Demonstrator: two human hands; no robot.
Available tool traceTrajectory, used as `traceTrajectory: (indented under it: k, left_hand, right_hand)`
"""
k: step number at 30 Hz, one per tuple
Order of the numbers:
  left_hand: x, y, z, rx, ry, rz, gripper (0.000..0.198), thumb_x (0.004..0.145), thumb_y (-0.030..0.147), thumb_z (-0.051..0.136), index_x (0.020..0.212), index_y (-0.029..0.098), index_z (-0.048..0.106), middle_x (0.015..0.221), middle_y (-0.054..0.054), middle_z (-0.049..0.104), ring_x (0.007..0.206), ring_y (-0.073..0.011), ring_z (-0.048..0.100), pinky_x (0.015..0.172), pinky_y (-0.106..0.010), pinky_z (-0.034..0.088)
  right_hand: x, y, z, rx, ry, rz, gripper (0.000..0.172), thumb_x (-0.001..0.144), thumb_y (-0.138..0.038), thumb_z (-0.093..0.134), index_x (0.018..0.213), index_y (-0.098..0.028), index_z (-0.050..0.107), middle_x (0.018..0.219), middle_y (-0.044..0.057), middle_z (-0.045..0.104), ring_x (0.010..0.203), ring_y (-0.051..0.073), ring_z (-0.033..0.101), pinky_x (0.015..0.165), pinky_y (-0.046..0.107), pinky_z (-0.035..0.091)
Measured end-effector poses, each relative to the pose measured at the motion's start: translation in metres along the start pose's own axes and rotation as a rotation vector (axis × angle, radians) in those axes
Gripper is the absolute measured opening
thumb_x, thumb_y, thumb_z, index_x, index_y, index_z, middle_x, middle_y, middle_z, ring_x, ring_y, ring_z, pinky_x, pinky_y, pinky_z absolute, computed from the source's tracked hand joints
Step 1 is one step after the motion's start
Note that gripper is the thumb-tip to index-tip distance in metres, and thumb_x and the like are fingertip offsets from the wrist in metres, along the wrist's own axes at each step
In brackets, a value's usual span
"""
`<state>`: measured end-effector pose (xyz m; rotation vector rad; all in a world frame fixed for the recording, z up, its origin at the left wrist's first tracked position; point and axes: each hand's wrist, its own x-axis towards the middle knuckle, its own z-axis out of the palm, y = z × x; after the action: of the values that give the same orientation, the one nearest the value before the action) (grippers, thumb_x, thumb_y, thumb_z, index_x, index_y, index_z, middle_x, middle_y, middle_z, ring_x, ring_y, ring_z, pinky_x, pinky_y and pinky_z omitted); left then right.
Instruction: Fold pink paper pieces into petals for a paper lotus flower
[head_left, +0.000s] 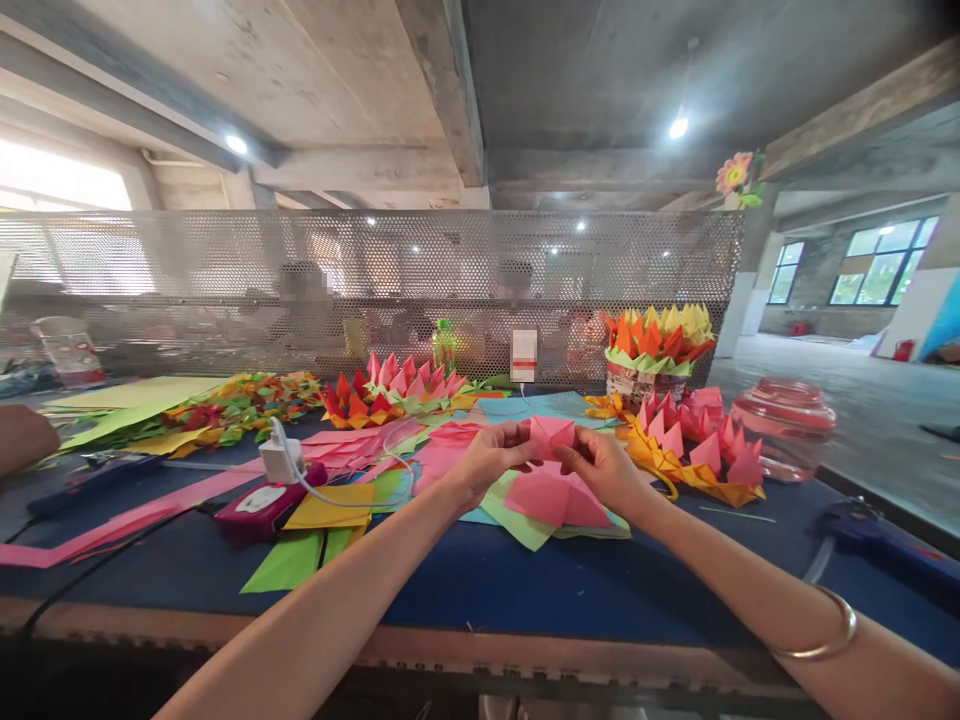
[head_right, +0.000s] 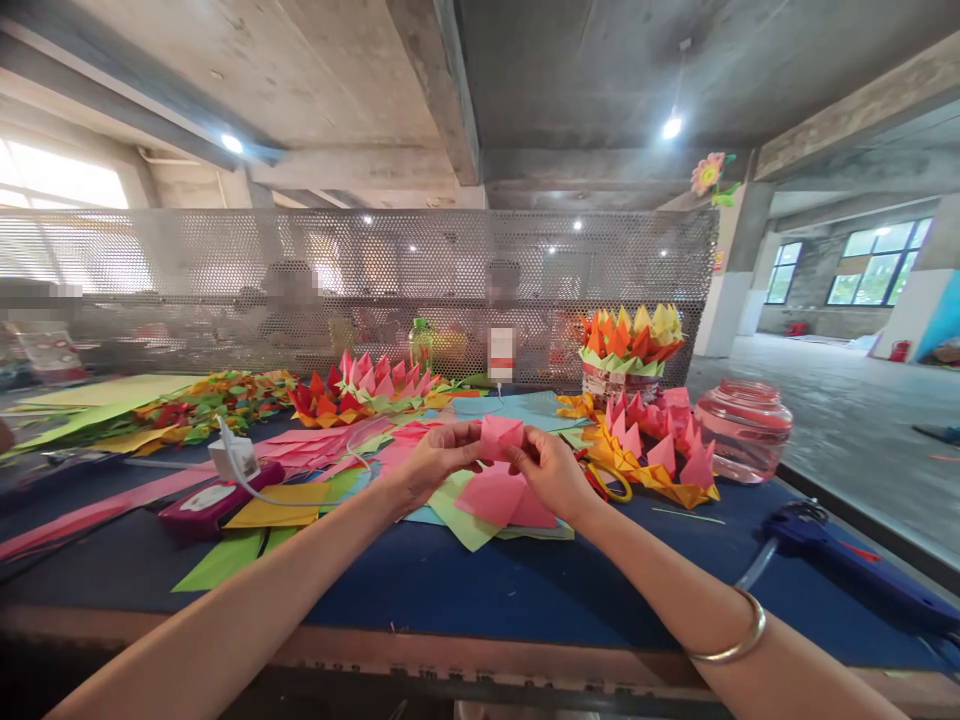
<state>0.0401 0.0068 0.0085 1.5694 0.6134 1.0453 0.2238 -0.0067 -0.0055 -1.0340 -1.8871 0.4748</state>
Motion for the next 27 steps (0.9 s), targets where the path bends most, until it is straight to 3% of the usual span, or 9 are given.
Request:
traceTrajectory:
  k: [6,15,21,27]
  left_hand:
    - [0.002,-0.003,-0.002,0.019,0.022,0.023,0.033,0.064,0.041,0.070,0.069,0.009,0.060,0.062,0.000,0.054,0.057,-0.0077,0.046,0.057,-0.021,0.034]
    - [0.003,-0.005,-0.001,0.157,0.125,-0.007,0.036,0.058,0.042,0.073,0.054,0.010,0.055,0.049,0.003,0.046,0.048,-0.0059,0.037,0.049,-0.021,0.027]
    - [0.005,-0.010,-0.008,0.001,0.073,-0.066,0.039,0.058,0.044,0.073,0.068,0.008,0.063,0.062,-0.003,0.057,0.055,-0.0095,0.049,0.055,-0.023,0.036]
    - [0.004,-0.005,-0.010,-0.056,0.020,-0.121,0.038,0.058,0.039,0.075,0.078,0.009,0.065,0.068,-0.005,0.061,0.059,-0.0110,0.054,0.059,-0.025,0.042]
  right_hand:
    - [-0.005,0.001,0.005,-0.022,-0.132,0.003,0.029,0.084,-0.045,0.049,0.077,-0.018,0.056,0.065,0.001,0.063,0.059,0.014,0.057,0.055,0.023,0.040]
    - [-0.008,-0.005,0.005,-0.061,-0.229,-0.010,0.034,0.084,-0.048,0.047,0.072,-0.018,0.056,0.066,0.001,0.062,0.061,0.013,0.055,0.056,0.024,0.040]
    - [-0.006,-0.001,0.003,-0.118,-0.159,0.005,0.036,0.083,-0.049,0.047,0.068,-0.017,0.056,0.062,-0.001,0.059,0.056,0.012,0.052,0.053,0.023,0.037]
    - [-0.003,-0.006,0.001,-0.048,-0.078,-0.016,0.033,0.086,-0.044,0.044,0.075,-0.017,0.057,0.067,0.000,0.060,0.063,0.013,0.055,0.059,0.023,0.041]
